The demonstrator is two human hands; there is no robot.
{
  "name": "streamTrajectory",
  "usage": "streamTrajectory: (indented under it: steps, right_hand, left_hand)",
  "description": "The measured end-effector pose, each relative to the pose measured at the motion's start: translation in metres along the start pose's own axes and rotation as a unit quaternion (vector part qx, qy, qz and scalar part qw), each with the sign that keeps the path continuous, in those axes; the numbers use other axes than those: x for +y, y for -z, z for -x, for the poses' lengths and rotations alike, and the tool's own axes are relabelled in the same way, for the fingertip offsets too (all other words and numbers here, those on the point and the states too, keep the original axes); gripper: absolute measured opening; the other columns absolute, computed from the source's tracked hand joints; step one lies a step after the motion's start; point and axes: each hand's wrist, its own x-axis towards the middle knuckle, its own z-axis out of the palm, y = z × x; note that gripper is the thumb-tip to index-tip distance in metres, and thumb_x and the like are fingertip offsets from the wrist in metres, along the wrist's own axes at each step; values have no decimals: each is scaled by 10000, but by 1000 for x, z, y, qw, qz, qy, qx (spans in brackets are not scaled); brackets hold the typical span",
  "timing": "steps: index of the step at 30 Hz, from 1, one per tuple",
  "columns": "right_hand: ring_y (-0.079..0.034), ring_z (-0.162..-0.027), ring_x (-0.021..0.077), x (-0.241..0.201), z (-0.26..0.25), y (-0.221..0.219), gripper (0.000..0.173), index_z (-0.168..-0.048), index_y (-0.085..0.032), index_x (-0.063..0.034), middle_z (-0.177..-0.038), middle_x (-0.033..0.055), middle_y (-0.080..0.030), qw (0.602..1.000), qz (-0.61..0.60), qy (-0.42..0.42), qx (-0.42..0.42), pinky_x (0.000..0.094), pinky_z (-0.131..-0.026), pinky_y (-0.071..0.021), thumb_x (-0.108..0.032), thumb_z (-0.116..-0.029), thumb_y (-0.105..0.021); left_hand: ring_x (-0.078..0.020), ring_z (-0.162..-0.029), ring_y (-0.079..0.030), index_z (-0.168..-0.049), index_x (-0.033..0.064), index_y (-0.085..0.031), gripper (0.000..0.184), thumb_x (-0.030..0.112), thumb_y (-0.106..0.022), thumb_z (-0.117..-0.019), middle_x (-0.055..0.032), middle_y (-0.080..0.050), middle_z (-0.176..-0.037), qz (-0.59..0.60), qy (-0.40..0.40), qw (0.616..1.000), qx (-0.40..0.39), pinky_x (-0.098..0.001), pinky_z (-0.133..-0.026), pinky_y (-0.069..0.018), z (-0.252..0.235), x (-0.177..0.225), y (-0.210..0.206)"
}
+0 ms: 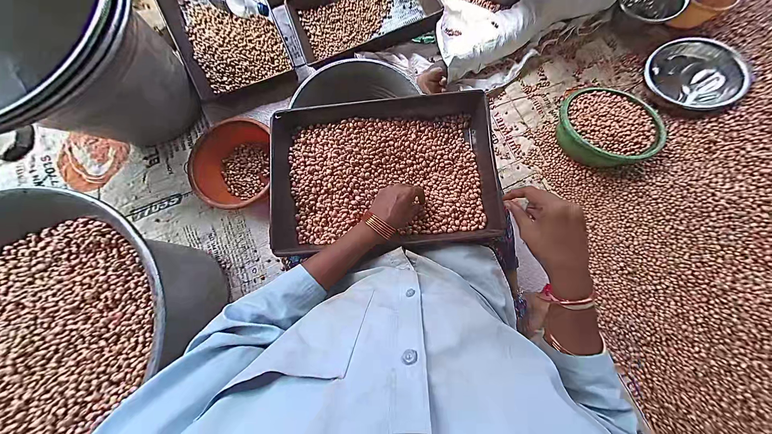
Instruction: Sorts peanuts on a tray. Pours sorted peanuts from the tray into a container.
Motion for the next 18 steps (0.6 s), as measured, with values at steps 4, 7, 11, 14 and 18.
streamTrajectory:
  steps: [4,7,11,14,18]
  right_hand:
    - [-716,-786,363,-23,5,-47,87,-998,-786,-84,-895,159,-737,984,7,52,-168,578,-673,-549,-91,-925,-739]
    - [-721,-832,368,-25,4,-57,114,-1026,-795,-92,-904,162,-735,975,33,72,-208,563,-691,-554,-102,-951,-711]
    - [-719,-874,387,-28,-4,-57,126,-1021,-802,-121,-947,161,-751,964,52,42,-259,593,-724,-544,-101,-965,-692]
    - [-715,-853,396,-30,-8,-58,98,-1006,-794,-119,-917,167,-746,960,56,32,-274,604,-709,-539,-98,-942,-722]
    - [-708,-820,401,-33,-9,-56,72,-986,-784,-110,-877,174,-734,959,56,39,-277,600,-677,-530,-100,-922,-752]
  left_hand:
    - [-111,-610,-522,-1062,31,-684,147,110,-605,-967,-32,-602,-743,220,0,975,33,-321,-613,-455,7,-22,11]
    - [-58,-664,-515,-1083,25,-650,243,59,-480,-913,-8,-593,-813,287,-4,958,-4,-263,-633,-441,21,-27,17]
    - [-210,-649,-600,-1077,51,-746,146,89,-652,-972,-96,-666,-756,142,-89,984,-59,-447,-666,-508,31,-15,8]
    - [-325,-813,-711,-1058,76,-777,143,119,-683,-959,-156,-742,-895,79,-115,989,-52,-564,-785,-550,31,-11,-3]
    - [-346,-938,-725,-1027,70,-790,138,83,-674,-952,-158,-752,-977,61,-150,986,-44,-559,-850,-556,28,-8,-7]
